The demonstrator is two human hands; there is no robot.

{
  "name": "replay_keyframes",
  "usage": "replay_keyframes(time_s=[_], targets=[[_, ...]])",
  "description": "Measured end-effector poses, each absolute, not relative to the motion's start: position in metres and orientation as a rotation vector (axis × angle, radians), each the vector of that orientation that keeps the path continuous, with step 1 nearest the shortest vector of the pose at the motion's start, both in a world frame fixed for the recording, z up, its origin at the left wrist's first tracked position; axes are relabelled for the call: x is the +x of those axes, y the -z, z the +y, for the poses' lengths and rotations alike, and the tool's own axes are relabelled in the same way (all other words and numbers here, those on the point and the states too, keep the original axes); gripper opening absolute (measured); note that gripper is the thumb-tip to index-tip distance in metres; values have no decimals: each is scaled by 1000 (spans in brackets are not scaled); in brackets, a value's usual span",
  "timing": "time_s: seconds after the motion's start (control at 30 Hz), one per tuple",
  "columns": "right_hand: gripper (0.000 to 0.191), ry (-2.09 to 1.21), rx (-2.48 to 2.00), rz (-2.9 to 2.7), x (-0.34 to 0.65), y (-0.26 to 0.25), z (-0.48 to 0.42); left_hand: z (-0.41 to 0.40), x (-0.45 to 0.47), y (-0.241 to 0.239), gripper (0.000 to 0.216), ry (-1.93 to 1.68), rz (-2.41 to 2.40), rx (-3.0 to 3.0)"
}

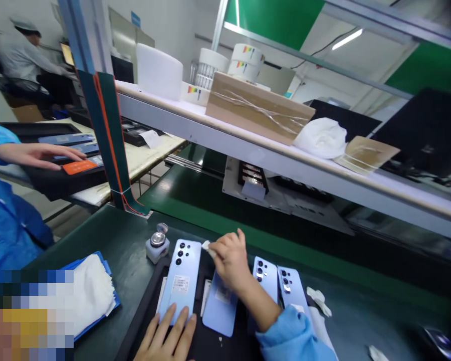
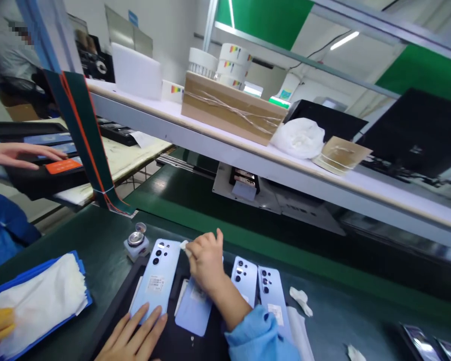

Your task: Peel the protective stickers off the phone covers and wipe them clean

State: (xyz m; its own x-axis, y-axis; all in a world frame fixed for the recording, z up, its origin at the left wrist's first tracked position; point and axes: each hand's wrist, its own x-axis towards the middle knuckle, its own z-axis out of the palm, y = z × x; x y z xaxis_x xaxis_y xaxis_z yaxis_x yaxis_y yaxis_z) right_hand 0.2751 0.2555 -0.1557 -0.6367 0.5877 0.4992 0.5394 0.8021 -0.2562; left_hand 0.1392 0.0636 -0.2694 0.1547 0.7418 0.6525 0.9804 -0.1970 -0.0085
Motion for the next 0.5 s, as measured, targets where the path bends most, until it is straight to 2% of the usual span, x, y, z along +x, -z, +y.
replay_keyframes(time_s=[0.2, 0.33, 0.5], targets=[[17, -182, -937, -2424, 328, 150, 250, 78, 207, 259, 22, 888, -1390, -2090], [29, -117, -879, -2587, 326, 165, 251, 85, 221, 260, 23, 885, -1384, -2091], [25, -60, -914, -2591, 344, 173, 245, 82, 214, 265, 25, 801, -1433, -2124]])
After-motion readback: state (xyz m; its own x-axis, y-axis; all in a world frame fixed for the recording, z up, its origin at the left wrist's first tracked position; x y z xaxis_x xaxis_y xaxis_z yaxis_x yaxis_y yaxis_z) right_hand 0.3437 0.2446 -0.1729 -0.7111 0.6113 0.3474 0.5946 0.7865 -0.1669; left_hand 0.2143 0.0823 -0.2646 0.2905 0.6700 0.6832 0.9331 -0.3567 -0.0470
